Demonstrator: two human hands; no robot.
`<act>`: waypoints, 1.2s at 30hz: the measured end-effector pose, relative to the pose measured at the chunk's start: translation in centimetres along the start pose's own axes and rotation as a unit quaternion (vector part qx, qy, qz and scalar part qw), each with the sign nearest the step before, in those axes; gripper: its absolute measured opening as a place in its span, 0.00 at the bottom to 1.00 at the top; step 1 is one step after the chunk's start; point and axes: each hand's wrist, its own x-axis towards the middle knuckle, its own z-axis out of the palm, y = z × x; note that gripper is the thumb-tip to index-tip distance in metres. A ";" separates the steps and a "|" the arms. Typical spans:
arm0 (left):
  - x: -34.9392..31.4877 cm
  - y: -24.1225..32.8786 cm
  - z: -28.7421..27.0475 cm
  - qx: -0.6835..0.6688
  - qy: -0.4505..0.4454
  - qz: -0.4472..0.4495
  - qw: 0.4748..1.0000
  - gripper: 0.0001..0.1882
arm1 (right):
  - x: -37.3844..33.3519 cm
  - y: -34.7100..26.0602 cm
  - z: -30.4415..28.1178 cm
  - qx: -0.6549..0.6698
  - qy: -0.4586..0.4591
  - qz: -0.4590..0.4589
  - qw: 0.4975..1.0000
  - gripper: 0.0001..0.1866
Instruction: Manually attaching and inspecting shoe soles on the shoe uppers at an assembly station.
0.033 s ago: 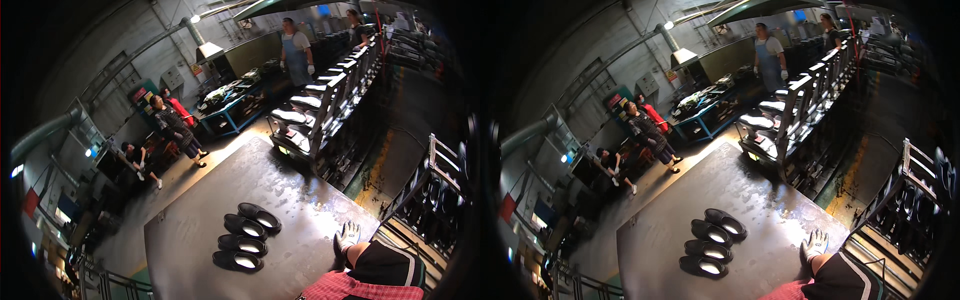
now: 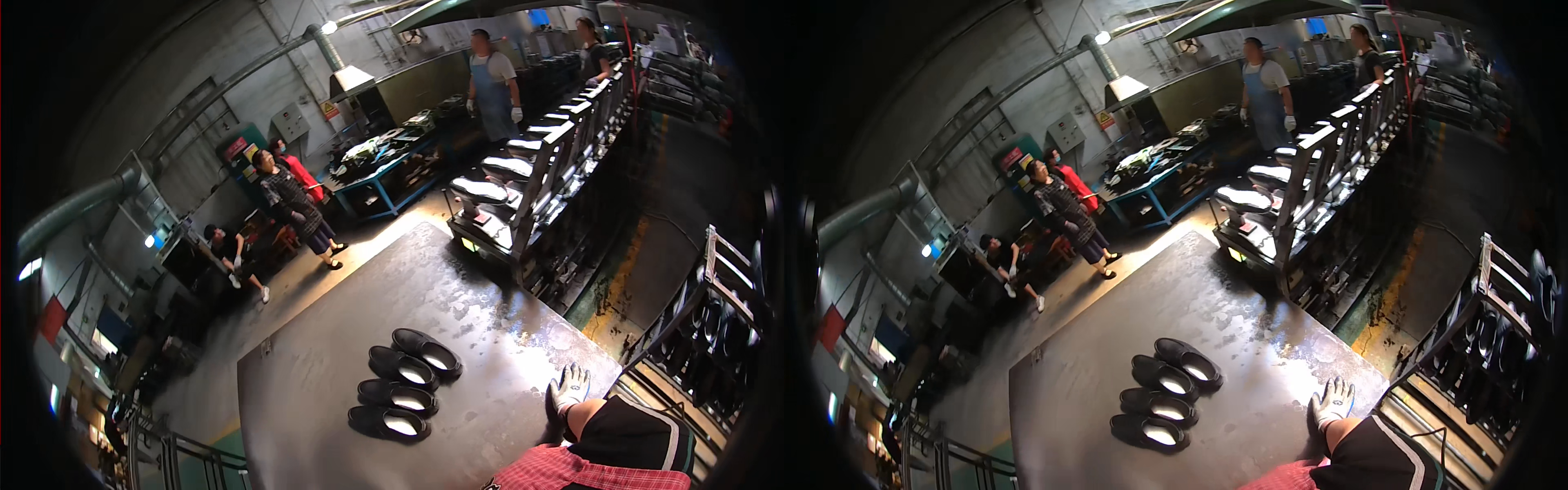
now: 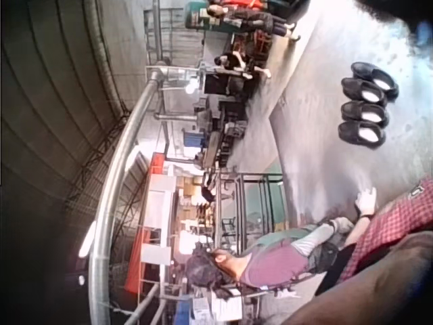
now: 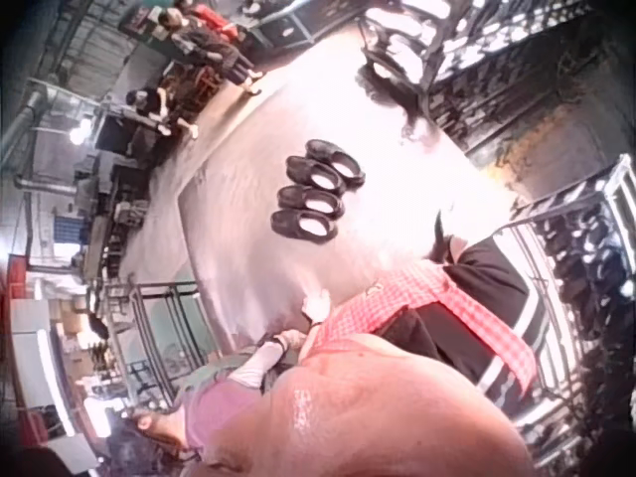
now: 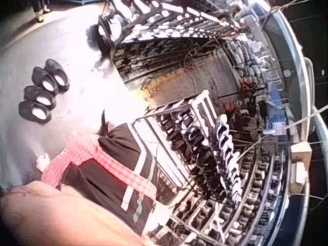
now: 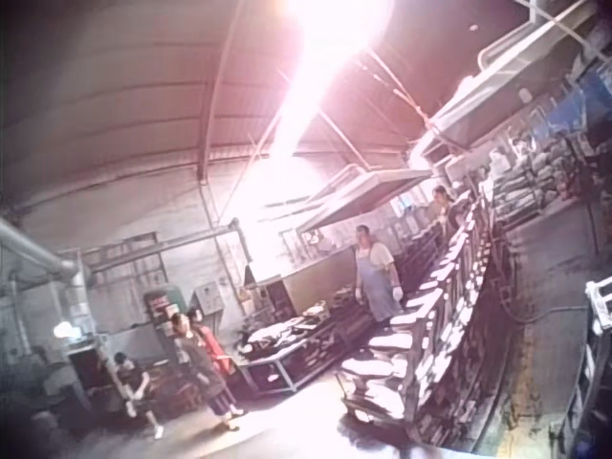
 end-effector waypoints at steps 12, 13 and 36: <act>2.4 -1.9 2.3 -0.107 0.022 0.009 0.994 0.24 | 0.7 -0.3 1.2 -0.006 -0.006 -0.024 1.000 0.38; 2.6 -2.0 2.6 -0.104 0.013 0.016 0.994 0.24 | 0.7 -0.2 1.2 -0.006 -0.006 -0.024 1.000 0.38; 4.4 -2.3 2.5 -0.062 -0.120 0.026 0.991 0.31 | 0.6 -0.2 1.1 0.001 -0.001 -0.032 0.999 0.37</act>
